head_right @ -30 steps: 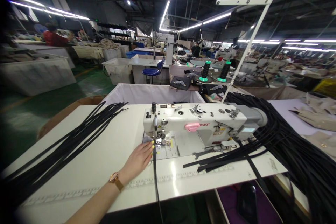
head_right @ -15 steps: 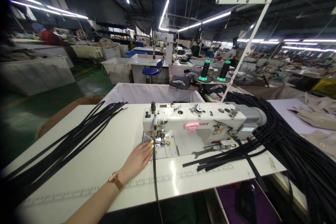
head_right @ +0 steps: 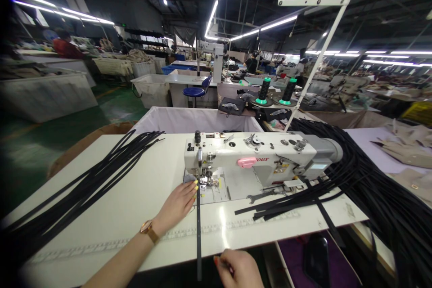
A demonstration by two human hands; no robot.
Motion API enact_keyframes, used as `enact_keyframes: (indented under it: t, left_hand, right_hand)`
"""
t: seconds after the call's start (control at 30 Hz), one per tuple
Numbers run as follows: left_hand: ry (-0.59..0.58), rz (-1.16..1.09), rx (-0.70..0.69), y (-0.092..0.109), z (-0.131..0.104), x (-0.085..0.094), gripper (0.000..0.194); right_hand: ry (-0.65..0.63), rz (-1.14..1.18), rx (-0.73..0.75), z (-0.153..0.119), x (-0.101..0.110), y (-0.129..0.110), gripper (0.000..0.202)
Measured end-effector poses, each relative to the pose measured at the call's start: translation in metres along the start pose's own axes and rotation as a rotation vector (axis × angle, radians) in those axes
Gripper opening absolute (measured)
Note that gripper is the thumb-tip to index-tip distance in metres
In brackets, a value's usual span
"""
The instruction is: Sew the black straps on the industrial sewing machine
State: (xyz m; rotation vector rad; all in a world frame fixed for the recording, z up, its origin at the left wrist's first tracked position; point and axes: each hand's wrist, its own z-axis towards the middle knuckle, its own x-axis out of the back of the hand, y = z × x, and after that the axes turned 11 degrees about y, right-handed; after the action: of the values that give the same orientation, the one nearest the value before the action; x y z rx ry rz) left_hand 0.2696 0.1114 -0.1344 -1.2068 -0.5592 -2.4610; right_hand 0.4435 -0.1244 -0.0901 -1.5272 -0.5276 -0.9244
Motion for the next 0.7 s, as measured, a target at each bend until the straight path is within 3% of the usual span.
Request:
enact_keyframes:
  t: [0.1, 0.27, 0.43, 0.7]
  left_hand:
    - [0.007, -0.005, -0.003, 0.001, 0.001, 0.001, 0.035]
    - [-0.003, -0.001, 0.001, 0.002, 0.003, 0.004, 0.034]
    - [-0.008, -0.007, 0.005, 0.001, 0.003, 0.002, 0.034]
    - [-0.002, -0.012, -0.012, -0.003, 0.001, -0.002, 0.036]
  right_hand:
    - [0.176, -0.134, 0.044, 0.034, -0.002, 0.006, 0.033]
    - [0.297, -0.266, 0.077, 0.069, -0.015, 0.012, 0.020]
    - [0.361, -0.300, 0.131, 0.070, -0.029, 0.020, 0.023]
    - [0.357, -0.314, 0.134, 0.070, -0.027, 0.018, 0.023]
